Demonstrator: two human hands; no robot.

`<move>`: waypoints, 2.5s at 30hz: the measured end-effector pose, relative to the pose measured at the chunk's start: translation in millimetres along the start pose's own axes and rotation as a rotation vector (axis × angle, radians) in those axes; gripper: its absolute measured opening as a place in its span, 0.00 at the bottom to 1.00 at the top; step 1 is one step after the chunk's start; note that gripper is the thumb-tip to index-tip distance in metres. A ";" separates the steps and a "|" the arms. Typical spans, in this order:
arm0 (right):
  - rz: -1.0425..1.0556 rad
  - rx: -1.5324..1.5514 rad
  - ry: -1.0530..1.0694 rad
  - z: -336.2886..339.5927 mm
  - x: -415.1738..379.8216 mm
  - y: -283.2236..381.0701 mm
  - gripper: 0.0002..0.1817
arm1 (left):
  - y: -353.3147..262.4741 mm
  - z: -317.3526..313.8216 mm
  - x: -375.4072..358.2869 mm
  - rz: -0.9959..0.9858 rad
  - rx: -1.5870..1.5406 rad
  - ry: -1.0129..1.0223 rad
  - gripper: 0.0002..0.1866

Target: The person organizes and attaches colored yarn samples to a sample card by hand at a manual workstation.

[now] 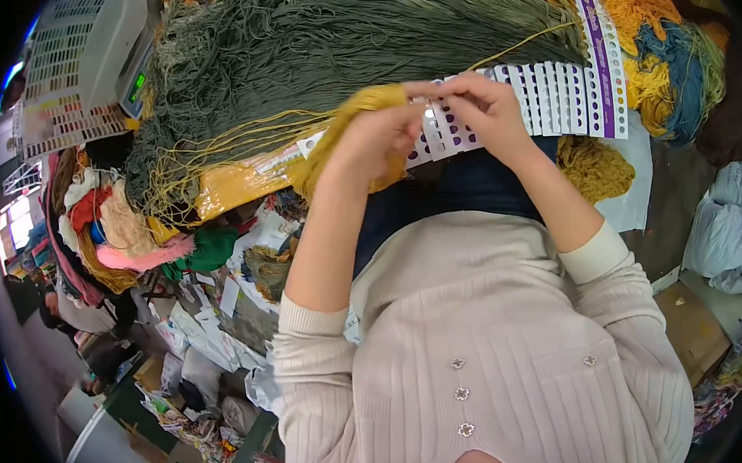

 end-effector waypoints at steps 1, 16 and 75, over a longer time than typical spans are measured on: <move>-0.068 0.075 -0.011 1.1 -0.3 -1.3 0.08 | 4.7 -1.6 4.8 -0.002 0.146 -0.022 0.08; 0.150 -0.131 0.567 -8.4 -29.9 42.0 0.02 | -46.9 215.2 -206.5 -0.530 -0.857 -0.304 0.17; 0.245 0.579 -0.700 295.1 24.6 96.9 0.09 | -50.6 106.0 -157.5 -0.675 -0.849 -0.096 0.14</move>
Point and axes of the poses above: each hand's wrist, its own x-axis towards the middle knuckle, its own z-axis out of the back of the hand, y = z × x, the point moved 3 cm from there along x, towards the middle knuckle, and after that the axes turned 7 degrees about -x, right-handed, at the moved point
